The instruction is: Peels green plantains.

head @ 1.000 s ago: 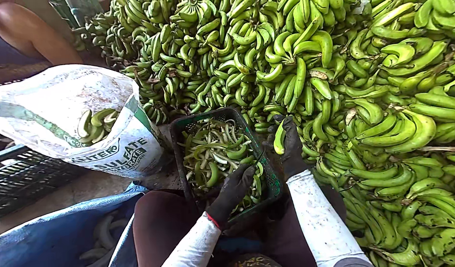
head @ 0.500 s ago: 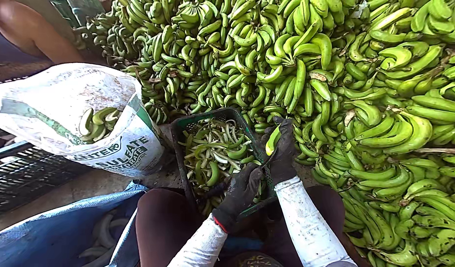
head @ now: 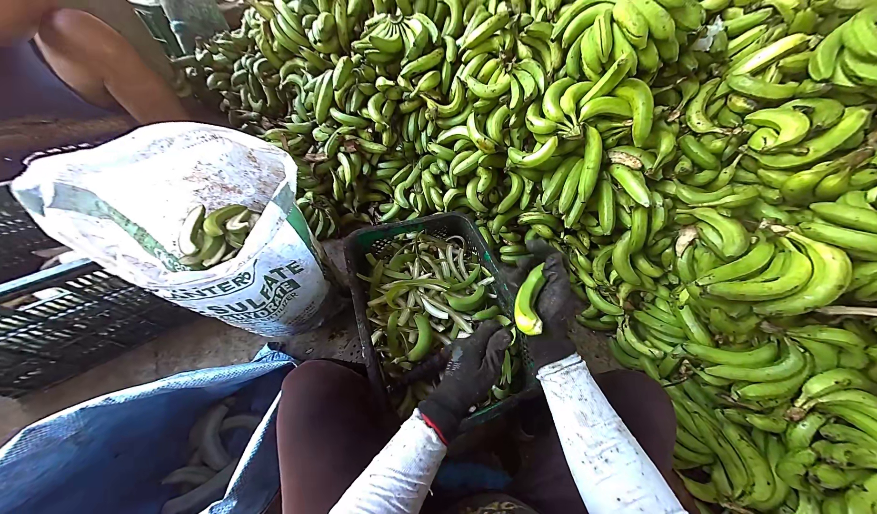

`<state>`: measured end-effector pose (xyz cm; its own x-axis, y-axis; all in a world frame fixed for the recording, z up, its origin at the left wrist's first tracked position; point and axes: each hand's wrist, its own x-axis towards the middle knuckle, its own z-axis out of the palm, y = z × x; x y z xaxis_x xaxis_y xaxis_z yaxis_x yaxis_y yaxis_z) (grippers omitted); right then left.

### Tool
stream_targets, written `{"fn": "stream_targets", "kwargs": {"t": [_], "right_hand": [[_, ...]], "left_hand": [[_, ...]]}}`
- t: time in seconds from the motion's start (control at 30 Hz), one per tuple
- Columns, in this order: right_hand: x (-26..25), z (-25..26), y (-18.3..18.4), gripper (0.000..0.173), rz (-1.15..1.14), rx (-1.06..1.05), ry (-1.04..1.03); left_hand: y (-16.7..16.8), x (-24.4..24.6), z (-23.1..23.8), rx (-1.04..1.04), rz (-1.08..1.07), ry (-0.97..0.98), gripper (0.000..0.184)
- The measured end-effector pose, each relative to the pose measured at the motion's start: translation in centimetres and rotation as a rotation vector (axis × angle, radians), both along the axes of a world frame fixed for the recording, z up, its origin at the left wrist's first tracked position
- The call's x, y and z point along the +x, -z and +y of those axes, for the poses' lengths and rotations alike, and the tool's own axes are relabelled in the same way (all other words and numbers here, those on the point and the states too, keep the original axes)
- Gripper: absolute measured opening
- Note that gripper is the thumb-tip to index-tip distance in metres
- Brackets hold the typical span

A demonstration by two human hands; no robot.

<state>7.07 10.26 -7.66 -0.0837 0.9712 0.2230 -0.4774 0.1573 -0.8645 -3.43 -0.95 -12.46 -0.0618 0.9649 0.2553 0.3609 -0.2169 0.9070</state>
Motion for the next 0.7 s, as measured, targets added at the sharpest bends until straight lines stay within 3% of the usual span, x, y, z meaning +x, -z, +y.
{"fn": "stream_targets", "kwargs": {"t": [0.1,0.3,0.4,0.53,0.63,0.7], "right_hand": [[-0.2,0.6,0.6,0.045,0.097,-0.017,-0.157],[-1.1,-1.0,2.6,0.068,0.274,-0.249,-0.426],[-1.4,-2.3,3.4,0.064,0.232,-0.297,-0.388],[-1.8,-4.4,1.8,0.063,0.175,-0.441,-0.291],[0.0,-3.5,4.0,0.064,0.157,-0.313,-0.46],[1.8,-2.8,5.6,0.054,0.087,-0.167,-0.587]], "left_hand": [[0.3,-0.4,0.3,0.005,0.009,0.029,0.056],[1.0,-2.1,0.9,-0.041,0.058,0.05,0.063],[1.2,-2.6,1.2,-0.118,0.105,0.049,0.06],[1.3,-3.0,1.0,-0.224,0.167,0.058,0.058],[-0.5,-3.7,0.8,-0.284,0.326,0.037,0.056],[-2.8,-4.5,0.6,-0.315,0.5,0.012,0.053]]}}
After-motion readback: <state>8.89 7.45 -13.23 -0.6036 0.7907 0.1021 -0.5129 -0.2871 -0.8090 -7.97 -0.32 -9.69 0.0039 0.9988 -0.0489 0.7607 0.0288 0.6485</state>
